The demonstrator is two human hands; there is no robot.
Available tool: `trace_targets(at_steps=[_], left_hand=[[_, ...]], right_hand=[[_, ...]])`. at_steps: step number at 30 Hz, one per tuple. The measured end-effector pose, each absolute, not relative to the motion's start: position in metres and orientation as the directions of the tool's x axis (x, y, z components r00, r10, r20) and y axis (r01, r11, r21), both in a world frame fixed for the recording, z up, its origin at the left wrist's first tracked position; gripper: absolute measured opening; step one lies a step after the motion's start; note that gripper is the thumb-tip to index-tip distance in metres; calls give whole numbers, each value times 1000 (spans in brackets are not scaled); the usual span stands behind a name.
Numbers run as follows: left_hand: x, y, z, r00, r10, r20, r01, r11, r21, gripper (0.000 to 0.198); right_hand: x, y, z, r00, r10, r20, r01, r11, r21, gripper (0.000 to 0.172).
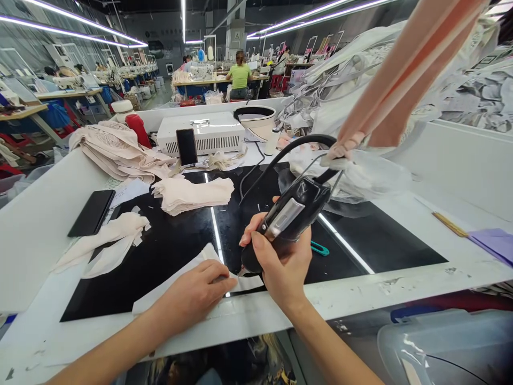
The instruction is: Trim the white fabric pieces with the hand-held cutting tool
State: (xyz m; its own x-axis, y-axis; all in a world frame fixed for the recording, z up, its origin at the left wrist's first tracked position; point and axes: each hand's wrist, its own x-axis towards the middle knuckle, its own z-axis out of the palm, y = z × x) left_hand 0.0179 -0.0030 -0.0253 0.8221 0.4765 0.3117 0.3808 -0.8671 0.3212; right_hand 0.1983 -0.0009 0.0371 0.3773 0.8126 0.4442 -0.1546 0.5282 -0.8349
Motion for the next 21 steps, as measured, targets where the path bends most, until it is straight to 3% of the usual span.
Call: trace_targets(at_steps=[8, 17, 21], left_hand=[[19, -3, -27, 812, 496, 306, 390, -853, 348, 30], [19, -2, -28, 810, 503, 302, 385, -844, 374, 30], [21, 3, -28, 793, 512, 331, 388, -842, 374, 23]], right_hand=[[192, 4, 36, 376, 824, 424, -197, 518, -832, 45], [193, 6, 34, 371, 839, 399, -194, 490, -850, 42], [204, 4, 32, 357, 834, 421, -108, 485, -868, 39]])
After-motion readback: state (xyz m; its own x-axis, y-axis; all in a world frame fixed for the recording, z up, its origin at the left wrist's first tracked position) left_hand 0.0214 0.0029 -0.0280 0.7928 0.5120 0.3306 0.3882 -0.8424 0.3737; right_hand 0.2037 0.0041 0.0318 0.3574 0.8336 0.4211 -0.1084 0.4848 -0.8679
